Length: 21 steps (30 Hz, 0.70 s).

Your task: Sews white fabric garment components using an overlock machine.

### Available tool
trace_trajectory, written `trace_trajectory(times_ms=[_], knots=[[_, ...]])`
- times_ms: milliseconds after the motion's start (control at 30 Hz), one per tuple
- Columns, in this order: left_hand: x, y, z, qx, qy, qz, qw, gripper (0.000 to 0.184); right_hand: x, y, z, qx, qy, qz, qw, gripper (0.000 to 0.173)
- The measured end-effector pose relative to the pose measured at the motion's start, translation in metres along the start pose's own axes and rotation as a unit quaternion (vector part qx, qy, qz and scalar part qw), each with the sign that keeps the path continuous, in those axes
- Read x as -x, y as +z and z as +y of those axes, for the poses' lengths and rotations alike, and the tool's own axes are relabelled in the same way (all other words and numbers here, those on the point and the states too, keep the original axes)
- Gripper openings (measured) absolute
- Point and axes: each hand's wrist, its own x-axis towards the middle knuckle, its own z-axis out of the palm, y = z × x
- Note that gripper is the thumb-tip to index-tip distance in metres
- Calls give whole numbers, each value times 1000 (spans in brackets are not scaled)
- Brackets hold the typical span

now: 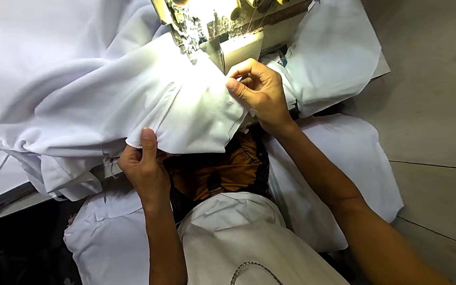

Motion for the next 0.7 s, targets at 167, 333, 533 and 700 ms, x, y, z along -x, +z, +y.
trace_trajectory(times_ms=[167,333,533,700], knots=[[2,1,-2,-2,-12,2,1000,14,3,2,3,6,7,11,1000,6],[2,-2,-5,-8,-26,-1,1000,16,8,2,8,65,69,-66,993,23],[1,-2,-6,-11,-30,-1,999,17,11,1,12,166,47,-95,980,25],[-2,-4,-5,-12,-17,7,1000,15,9,-19,5,133,68,-126,981,29]])
